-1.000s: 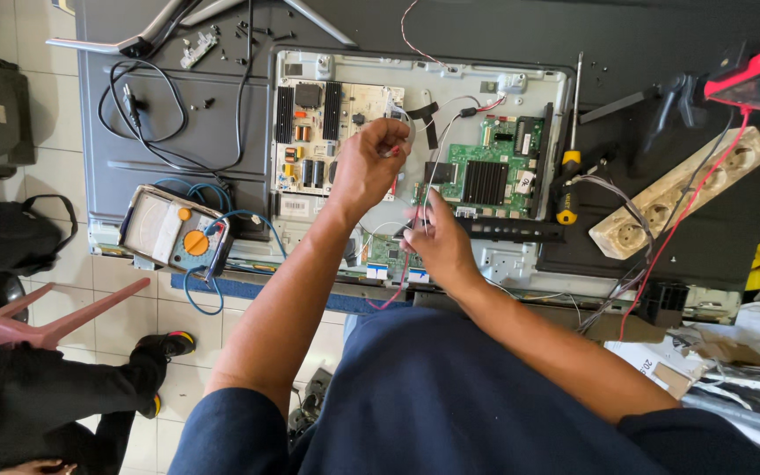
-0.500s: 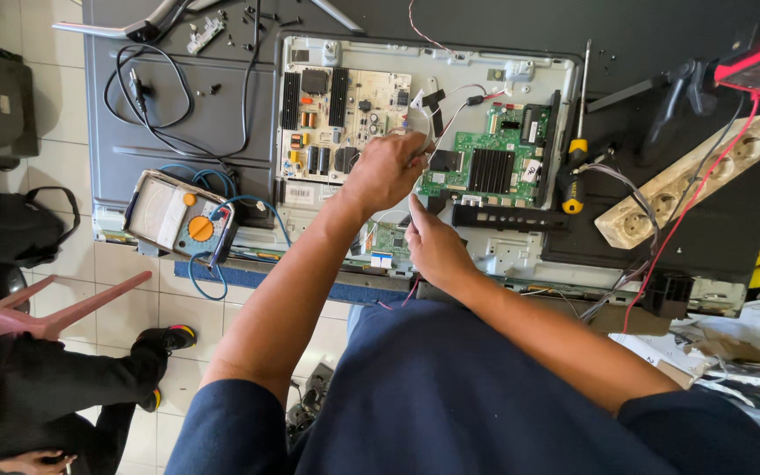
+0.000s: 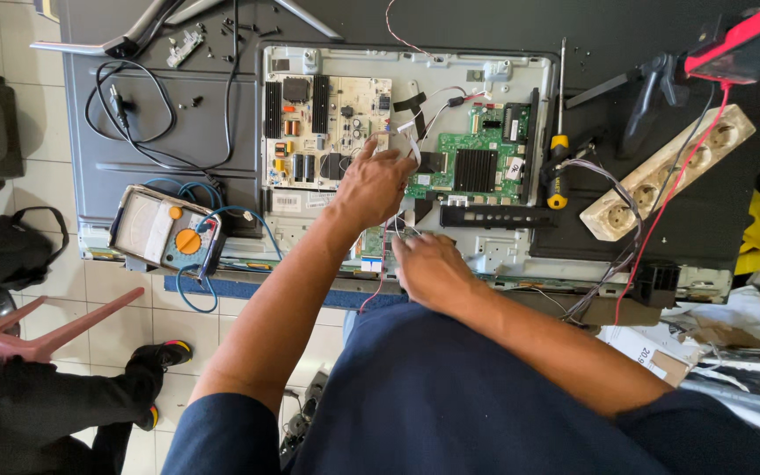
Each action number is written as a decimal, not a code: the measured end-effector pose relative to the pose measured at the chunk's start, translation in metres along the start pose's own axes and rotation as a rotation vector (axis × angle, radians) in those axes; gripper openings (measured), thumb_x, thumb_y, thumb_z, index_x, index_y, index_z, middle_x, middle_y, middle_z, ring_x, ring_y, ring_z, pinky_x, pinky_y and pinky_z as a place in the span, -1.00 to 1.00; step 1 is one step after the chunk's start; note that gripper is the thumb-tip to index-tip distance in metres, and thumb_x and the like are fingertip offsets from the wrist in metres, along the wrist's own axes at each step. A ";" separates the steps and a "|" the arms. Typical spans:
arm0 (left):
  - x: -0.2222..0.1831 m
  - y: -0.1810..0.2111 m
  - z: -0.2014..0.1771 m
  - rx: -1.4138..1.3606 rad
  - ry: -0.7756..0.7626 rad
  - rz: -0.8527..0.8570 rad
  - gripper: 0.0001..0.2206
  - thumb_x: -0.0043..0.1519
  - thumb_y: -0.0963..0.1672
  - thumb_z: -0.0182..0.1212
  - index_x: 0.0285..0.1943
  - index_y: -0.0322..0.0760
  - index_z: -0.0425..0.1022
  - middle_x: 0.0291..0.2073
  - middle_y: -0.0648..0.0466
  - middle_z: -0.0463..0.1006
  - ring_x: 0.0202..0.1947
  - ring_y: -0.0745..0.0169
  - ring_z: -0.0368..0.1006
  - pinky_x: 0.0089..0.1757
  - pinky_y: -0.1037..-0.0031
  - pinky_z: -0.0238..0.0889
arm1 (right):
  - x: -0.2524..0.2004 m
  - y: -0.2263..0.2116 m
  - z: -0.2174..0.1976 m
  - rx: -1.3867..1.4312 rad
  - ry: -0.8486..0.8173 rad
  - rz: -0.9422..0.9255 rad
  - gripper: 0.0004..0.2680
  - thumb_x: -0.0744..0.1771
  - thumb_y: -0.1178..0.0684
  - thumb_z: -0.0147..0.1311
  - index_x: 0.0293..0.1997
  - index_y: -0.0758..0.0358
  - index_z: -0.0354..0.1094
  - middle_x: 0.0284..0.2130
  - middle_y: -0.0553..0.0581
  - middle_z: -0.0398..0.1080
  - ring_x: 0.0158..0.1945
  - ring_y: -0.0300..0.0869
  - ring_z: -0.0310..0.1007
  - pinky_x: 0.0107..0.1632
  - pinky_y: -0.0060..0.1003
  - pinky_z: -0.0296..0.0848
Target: The person works on the internal electronics of a disassembled television, connecting and adjusting wires and ribbon cables on the circuit boards. They use a multimeter and a screwdriver to test and secure components within the chassis.
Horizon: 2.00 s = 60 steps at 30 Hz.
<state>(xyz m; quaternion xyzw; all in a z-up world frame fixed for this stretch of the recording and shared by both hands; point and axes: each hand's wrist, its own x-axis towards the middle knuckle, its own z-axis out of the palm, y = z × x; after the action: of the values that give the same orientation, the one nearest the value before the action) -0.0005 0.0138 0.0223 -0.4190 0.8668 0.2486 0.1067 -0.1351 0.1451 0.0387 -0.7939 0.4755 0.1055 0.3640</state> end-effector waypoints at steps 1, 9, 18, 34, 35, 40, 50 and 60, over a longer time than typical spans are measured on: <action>0.001 -0.002 0.003 -0.002 -0.002 -0.005 -0.71 0.30 -0.23 0.08 0.19 -0.14 0.49 -0.02 -0.07 0.67 0.38 0.01 0.34 0.41 -0.01 -0.20 | -0.004 0.001 -0.006 0.001 -0.004 -0.004 -0.65 0.37 0.04 -0.12 0.29 0.37 0.27 -0.04 0.43 0.49 0.13 0.29 0.48 0.21 0.20 0.33; 0.005 -0.001 0.006 0.055 0.031 0.048 -0.80 0.30 -0.17 0.12 0.08 -0.09 0.53 0.02 -0.02 0.66 0.36 0.00 0.34 0.38 -0.04 -0.12 | 0.043 0.106 -0.076 -0.187 0.719 -0.227 -0.76 0.35 0.30 -0.04 0.02 0.09 0.47 -0.12 0.19 0.44 0.04 0.10 0.46 0.06 -0.07 0.45; 0.027 -0.023 0.011 -0.109 0.180 0.094 -0.92 0.33 -0.16 0.12 -0.14 -0.08 0.52 -0.20 0.03 0.69 0.07 0.04 0.57 0.22 0.09 0.19 | 0.091 0.171 -0.110 -0.015 0.473 -0.340 -0.89 0.38 0.25 0.09 -0.04 0.24 0.47 0.04 0.17 0.51 -0.03 0.01 0.51 0.09 -0.14 0.51; 0.072 -0.008 -0.033 -0.424 0.207 -0.075 -0.80 0.25 -0.09 0.18 0.02 -0.13 0.49 -0.24 -0.11 0.62 -0.09 -0.24 0.58 -0.03 -0.09 0.38 | 0.052 0.175 -0.152 0.286 0.545 -0.148 -0.82 0.41 0.35 -0.07 -0.01 0.30 0.48 -0.11 0.24 0.52 -0.01 0.03 0.53 0.18 -0.09 0.45; 0.077 0.003 -0.048 -0.464 0.128 -0.131 -0.79 0.26 -0.16 0.11 0.08 -0.18 0.45 -0.28 -0.03 0.64 -0.26 -0.01 0.56 -0.23 0.16 0.41 | 0.049 0.175 -0.151 0.359 0.619 -0.050 -0.83 0.39 0.32 -0.01 -0.02 0.25 0.51 -0.15 0.19 0.54 -0.16 -0.07 0.52 -0.03 -0.16 0.45; 0.119 0.026 -0.054 -0.351 0.053 -0.194 -0.74 0.30 -0.06 0.22 0.10 -0.22 0.47 -0.35 0.00 0.66 -0.32 -0.03 0.56 -0.26 0.14 0.41 | 0.030 0.184 -0.147 0.516 0.784 0.090 -0.82 0.35 0.31 0.04 -0.06 0.21 0.54 -0.15 0.10 0.55 -0.32 -0.20 0.51 -0.16 -0.28 0.46; 0.157 0.016 -0.001 -0.436 0.031 -0.280 -0.87 0.09 -0.09 0.17 -0.25 0.03 0.61 -0.38 0.03 0.62 -0.19 -0.12 0.62 -0.12 0.13 0.50 | 0.013 0.207 -0.116 0.574 0.912 0.000 -0.88 0.33 0.36 0.12 -0.14 0.36 0.56 -0.34 0.35 0.51 -0.27 0.10 0.55 -0.31 -0.10 0.52; 0.149 0.005 -0.010 -0.937 0.042 -0.142 -0.80 -0.04 -0.24 0.16 -0.23 -0.24 0.48 -0.51 0.05 0.49 -0.39 0.19 0.54 -0.23 0.37 0.37 | 0.032 0.198 -0.096 0.559 0.821 -0.019 -0.89 0.27 0.31 0.19 -0.17 0.38 0.52 -0.34 0.33 0.53 -0.24 0.18 0.57 -0.20 -0.01 0.54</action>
<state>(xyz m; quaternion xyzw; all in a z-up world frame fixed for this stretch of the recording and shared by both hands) -0.0976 -0.0888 -0.0260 -0.4852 0.6324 0.5964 -0.0947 -0.3000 0.0026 -0.0042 -0.6463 0.5823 -0.3508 0.3466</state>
